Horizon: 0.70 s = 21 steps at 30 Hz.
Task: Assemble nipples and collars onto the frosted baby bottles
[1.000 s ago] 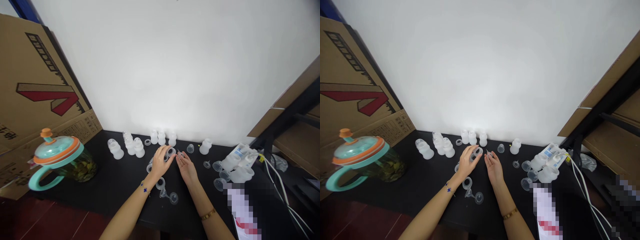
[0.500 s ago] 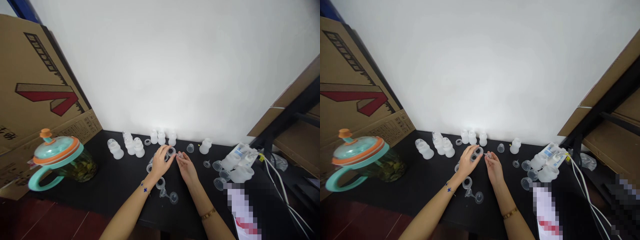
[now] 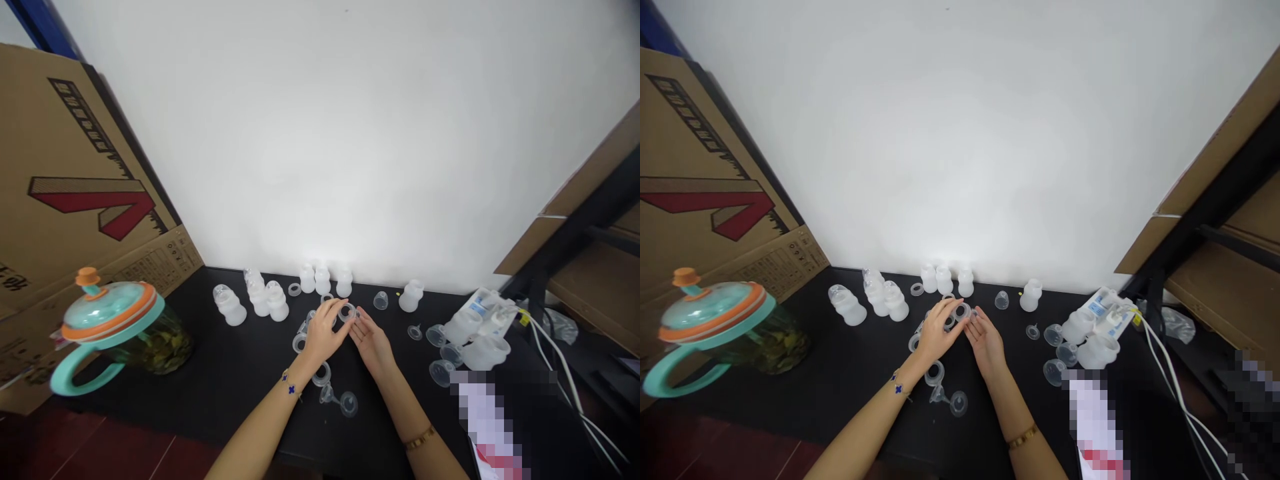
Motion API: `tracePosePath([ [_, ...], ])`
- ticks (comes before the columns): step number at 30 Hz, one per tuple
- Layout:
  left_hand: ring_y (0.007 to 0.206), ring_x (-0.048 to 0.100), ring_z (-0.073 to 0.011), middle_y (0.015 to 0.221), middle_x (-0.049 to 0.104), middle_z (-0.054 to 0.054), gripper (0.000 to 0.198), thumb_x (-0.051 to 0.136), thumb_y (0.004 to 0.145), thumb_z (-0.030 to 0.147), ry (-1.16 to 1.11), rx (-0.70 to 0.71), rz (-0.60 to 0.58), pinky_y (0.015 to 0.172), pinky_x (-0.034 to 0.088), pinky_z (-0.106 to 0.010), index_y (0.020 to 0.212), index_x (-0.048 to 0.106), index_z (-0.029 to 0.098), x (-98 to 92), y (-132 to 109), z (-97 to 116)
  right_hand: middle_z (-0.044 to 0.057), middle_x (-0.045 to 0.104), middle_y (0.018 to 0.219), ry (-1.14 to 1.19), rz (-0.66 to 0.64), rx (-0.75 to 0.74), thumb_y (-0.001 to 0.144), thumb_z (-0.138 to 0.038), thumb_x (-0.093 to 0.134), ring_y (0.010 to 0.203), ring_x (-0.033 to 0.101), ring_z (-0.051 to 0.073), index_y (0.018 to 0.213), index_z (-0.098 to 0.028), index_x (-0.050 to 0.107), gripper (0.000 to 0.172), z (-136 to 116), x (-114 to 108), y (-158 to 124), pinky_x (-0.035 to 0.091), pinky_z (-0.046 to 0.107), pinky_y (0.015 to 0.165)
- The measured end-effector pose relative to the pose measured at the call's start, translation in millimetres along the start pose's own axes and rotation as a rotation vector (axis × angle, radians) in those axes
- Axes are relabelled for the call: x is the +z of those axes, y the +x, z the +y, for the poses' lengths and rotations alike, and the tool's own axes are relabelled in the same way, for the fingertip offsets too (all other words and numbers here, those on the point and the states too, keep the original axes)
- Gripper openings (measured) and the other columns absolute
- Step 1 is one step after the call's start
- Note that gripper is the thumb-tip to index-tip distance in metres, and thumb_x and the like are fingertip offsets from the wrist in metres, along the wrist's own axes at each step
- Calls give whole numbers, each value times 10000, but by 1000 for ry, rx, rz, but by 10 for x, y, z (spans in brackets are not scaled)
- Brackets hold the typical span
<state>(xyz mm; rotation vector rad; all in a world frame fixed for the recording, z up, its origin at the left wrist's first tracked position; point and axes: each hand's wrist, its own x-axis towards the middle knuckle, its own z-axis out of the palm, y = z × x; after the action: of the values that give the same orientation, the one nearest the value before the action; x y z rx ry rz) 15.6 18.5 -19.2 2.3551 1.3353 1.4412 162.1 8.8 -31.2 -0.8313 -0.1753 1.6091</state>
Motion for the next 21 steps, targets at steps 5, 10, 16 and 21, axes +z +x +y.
tracePosePath([
  [5, 1151, 638, -241, 1234, 664, -94, 385, 642, 944, 337, 6, 25, -16, 979, 559, -379, 1314, 609, 235, -10, 5, 16, 77, 803, 976, -20, -14, 4, 831, -62, 638, 913, 769, 171, 1054, -174, 725, 265, 18, 5, 5, 614, 274, 856],
  [10, 1138, 638, -251, 1224, 665, -87, 388, 646, 941, 348, 18, 24, -41, 972, 559, -403, 1315, 609, 252, -2, 8, 9, 83, 803, 975, -40, -57, 29, 833, -77, 642, 913, 766, 177, 1015, -165, 738, 224, 28, 5, 10, 606, 276, 849],
  [16, 1122, 629, -262, 1206, 661, -92, 393, 652, 930, 296, 24, 21, -119, 958, 556, -425, 1317, 605, 242, 28, -3, -28, 99, 798, 971, -1, -46, 82, 950, -150, 521, 871, 763, 178, 964, -148, 738, 218, -6, 58, -19, 607, 296, 849],
  [21, 1119, 624, -264, 1203, 658, -88, 399, 672, 912, 282, 17, 6, -174, 962, 551, -432, 1303, 610, 238, 69, -16, -66, 87, 794, 918, -9, -44, 97, 978, -190, 516, 846, 761, 188, 929, -151, 734, 227, -32, 100, -50, 611, 324, 851],
])
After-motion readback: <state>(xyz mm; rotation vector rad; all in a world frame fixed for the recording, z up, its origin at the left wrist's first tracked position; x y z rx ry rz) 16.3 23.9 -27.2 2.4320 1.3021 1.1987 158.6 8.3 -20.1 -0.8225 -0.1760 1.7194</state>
